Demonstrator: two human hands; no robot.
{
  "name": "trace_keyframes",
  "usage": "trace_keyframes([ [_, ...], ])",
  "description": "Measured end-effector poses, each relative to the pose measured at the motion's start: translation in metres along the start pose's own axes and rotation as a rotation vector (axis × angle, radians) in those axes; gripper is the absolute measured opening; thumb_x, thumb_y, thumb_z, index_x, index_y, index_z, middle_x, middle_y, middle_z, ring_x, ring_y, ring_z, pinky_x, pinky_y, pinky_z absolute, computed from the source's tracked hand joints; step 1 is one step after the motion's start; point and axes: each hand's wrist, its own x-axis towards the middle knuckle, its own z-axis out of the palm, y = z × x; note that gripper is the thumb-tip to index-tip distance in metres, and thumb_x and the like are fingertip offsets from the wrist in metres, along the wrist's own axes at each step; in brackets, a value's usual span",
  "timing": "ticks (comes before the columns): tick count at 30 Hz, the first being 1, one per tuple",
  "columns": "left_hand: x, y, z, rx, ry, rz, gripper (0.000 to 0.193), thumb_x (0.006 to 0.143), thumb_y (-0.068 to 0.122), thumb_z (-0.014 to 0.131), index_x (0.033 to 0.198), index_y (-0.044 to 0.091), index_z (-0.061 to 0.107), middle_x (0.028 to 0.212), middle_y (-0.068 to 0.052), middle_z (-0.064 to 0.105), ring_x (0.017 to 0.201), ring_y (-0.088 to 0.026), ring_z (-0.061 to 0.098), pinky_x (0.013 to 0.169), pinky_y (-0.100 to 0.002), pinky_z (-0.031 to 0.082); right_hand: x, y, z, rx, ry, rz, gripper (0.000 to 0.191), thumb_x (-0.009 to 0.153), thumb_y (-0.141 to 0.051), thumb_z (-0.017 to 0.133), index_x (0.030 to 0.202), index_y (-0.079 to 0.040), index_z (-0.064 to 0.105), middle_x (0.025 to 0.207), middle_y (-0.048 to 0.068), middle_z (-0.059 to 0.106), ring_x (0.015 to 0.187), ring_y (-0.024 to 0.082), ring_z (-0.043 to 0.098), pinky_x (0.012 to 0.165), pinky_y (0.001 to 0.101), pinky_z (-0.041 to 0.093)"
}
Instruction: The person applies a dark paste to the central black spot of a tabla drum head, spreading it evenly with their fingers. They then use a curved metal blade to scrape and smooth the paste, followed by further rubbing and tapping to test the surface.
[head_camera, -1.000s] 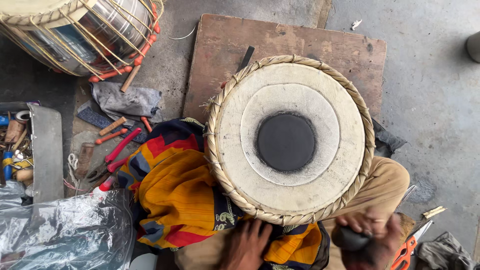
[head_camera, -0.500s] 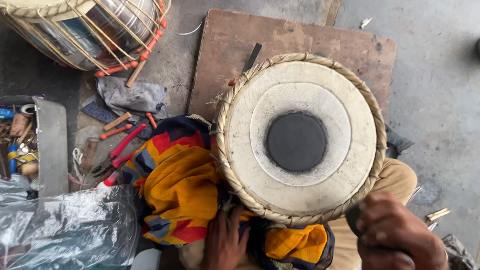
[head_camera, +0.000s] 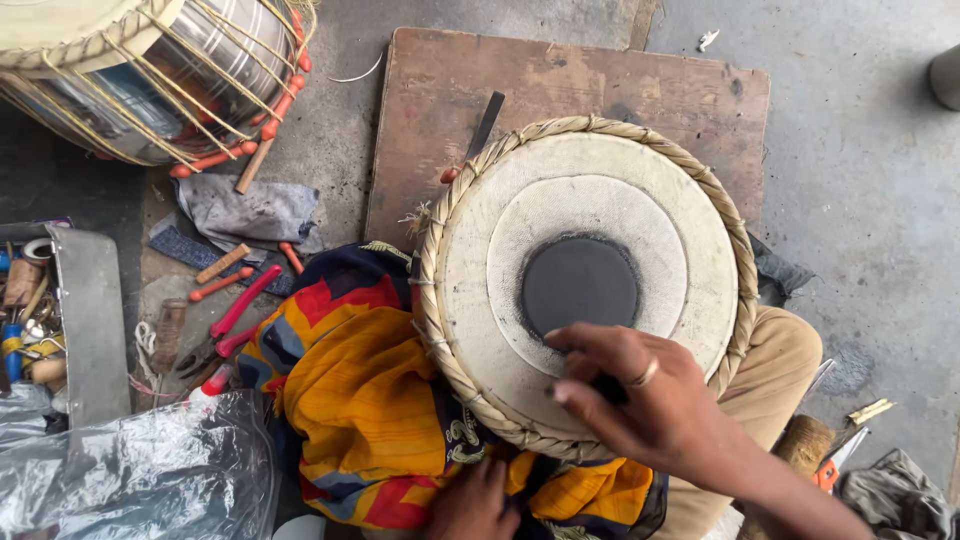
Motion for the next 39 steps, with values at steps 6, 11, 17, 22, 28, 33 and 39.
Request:
trace_keyframes([
  [6, -0.04, 0.033, -0.177, 0.09, 0.305, -0.153, 0.025, 0.096, 0.033, 0.057, 0.107, 0.013, 0.067, 0.092, -0.017, 0.073, 0.083, -0.038, 0.073, 0.073, -0.049, 0.056, -0.011, 0.033, 0.006, -0.112, 0.019, -0.343, 0.041, 0.093, -0.032, 0.068, 0.111, 0.003, 0.06, 0.073, 0.001, 0.064, 0.059, 0.016, 0.063, 0.052, 0.0358, 0.054],
  [11, -0.003, 0.098, -0.263, 0.131, 1.279, 0.052, 0.025, 0.102, 0.012, 0.06, 0.125, 0.004, 0.06, 0.111, -0.017, 0.07, 0.098, -0.036, 0.071, 0.081, -0.044, 0.055, 0.055, 0.058, -0.037, -0.536, 0.034, -0.172, 0.015, 0.101, -0.017, 0.061, 0.104, -0.002, 0.062, 0.076, 0.007, 0.066, 0.067, 0.023, 0.065, 0.056, 0.0385, 0.052],
  [17, 0.091, 0.156, -0.331, 0.504, 1.098, 0.327, 0.065, 0.09, 0.045, 0.067, 0.137, 0.003, 0.049, 0.135, -0.022, 0.057, 0.125, -0.042, 0.057, 0.095, -0.064, 0.041, 0.086, 0.033, -0.034, -0.296, 0.192, 0.147, 0.018, 0.108, -0.011, 0.051, 0.115, 0.004, 0.058, 0.086, 0.017, 0.062, 0.071, 0.026, 0.063, 0.062, 0.0401, 0.05],
  [22, 0.157, 0.155, -0.349, 0.33, 0.537, 0.351, 0.075, 0.097, 0.058, 0.057, 0.144, 0.002, 0.041, 0.139, -0.026, 0.054, 0.116, -0.041, 0.062, 0.095, -0.055, 0.049, 0.047, 0.002, 0.0, -0.317, -0.209, -0.46, 0.056, 0.087, -0.049, 0.072, 0.118, -0.003, 0.066, 0.088, 0.007, 0.069, 0.078, 0.024, 0.069, 0.07, 0.0417, 0.058],
  [28, 0.16, 0.137, -0.344, 0.334, 0.632, 0.441, 0.068, 0.096, 0.06, 0.058, 0.135, 0.005, 0.05, 0.13, -0.018, 0.065, 0.114, -0.037, 0.069, 0.092, -0.051, 0.057, 0.087, 0.085, -0.045, -0.329, 0.059, 0.3, 0.035, 0.097, -0.029, 0.063, 0.116, 0.0, 0.062, 0.077, 0.013, 0.064, 0.066, 0.028, 0.066, 0.064, 0.042, 0.054],
  [33, 0.159, 0.147, -0.341, 0.368, 0.605, 0.352, 0.066, 0.096, 0.058, 0.056, 0.134, 0.005, 0.049, 0.126, -0.018, 0.062, 0.105, -0.034, 0.069, 0.079, -0.05, 0.058, 0.005, 0.09, -0.002, -0.321, -0.237, -0.361, 0.038, 0.08, -0.028, 0.069, 0.11, -0.004, 0.063, 0.101, 0.016, 0.067, 0.094, 0.035, 0.067, 0.086, 0.0492, 0.056],
  [39, 0.156, 0.143, -0.347, 0.407, 0.712, 0.447, 0.063, 0.099, 0.059, 0.056, 0.129, 0.004, 0.053, 0.122, -0.015, 0.065, 0.105, -0.032, 0.071, 0.08, -0.05, 0.059, 0.077, 0.127, -0.045, -1.135, -0.257, -0.031, 0.022, 0.091, -0.026, 0.068, 0.1, -0.007, 0.066, 0.089, 0.009, 0.067, 0.084, 0.026, 0.064, 0.068, 0.0426, 0.052],
])
